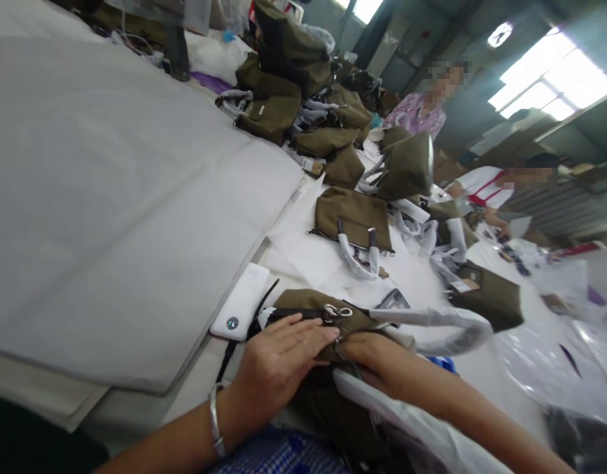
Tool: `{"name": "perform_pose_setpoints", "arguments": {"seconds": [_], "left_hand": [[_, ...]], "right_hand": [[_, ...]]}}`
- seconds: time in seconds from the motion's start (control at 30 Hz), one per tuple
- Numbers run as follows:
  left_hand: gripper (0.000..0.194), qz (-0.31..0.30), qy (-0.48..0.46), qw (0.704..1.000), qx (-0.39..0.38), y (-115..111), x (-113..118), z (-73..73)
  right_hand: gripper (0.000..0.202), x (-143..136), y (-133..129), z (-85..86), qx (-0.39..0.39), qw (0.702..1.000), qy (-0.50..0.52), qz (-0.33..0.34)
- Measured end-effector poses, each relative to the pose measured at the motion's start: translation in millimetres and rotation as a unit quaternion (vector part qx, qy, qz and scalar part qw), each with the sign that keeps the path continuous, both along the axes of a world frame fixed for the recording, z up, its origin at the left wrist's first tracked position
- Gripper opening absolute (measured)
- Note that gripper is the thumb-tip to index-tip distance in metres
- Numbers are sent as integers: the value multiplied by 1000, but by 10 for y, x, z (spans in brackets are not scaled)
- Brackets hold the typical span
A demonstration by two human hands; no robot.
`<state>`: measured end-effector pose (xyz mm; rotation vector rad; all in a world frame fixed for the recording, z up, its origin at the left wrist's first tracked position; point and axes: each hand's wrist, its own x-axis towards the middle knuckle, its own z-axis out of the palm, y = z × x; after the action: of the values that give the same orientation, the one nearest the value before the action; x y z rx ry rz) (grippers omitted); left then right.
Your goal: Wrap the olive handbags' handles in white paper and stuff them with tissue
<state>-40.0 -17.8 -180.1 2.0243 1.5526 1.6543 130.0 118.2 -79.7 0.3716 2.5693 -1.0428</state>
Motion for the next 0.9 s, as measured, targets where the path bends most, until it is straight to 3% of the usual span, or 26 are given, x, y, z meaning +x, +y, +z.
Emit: {"name": "perform_pose_setpoints", "arguments": {"seconds": [0.07, 0.13, 0.2, 0.27, 0.33, 0.4, 0.47, 0.53, 0.7, 0.77, 0.83, 0.9], "left_hand": [[36, 9, 18, 1000, -21, -45, -50, -18], [37, 15, 35, 998, -44, -98, -88, 7], [37, 31, 39, 997, -63, -151, -122, 112], [37, 56, 42, 996, -52, -188, -136, 309], [37, 31, 58, 998, -24, -197, -97, 577], [43, -85, 96, 992, -6, -177, 26, 866], [63, -231, 153, 961, -2, -137, 225, 1120], [81, -314, 207, 927, -9, -79, 458, 1303], [77, -354, 263, 889, -122, 233, 861, 1583], [70, -415, 262, 848, -200, 438, 919, 1722], [62, -510, 229, 771, -305, 648, 954, 1862], [63, -546, 214, 718, -375, 811, 995, 1938]], "right_hand": [[41, 171, 20, 294, 6, 999, 1, -45], [40, 434, 17, 560, 68, 991, 27, -110], [40, 761, -32, 732, 160, 970, 56, -172], [43, 1110, -129, 783, 235, 940, 61, -239], [50, 1439, -263, 740, 271, 909, 46, -313], [59, 1725, -422, 651, 269, 887, 18, -375], [65, 1968, -598, 558, 248, 876, -5, -414], [67, 2176, -789, 478, 216, 871, -18, -441], [69, 2557, -1268, 293, 94, 853, -28, -513], [72, 2635, -1410, 216, 37, 855, -6, -517], [80, 2671, -1503, 136, -35, 856, 32, -514], [93, 2668, -1548, 55, -126, 840, 78, -522]]}}
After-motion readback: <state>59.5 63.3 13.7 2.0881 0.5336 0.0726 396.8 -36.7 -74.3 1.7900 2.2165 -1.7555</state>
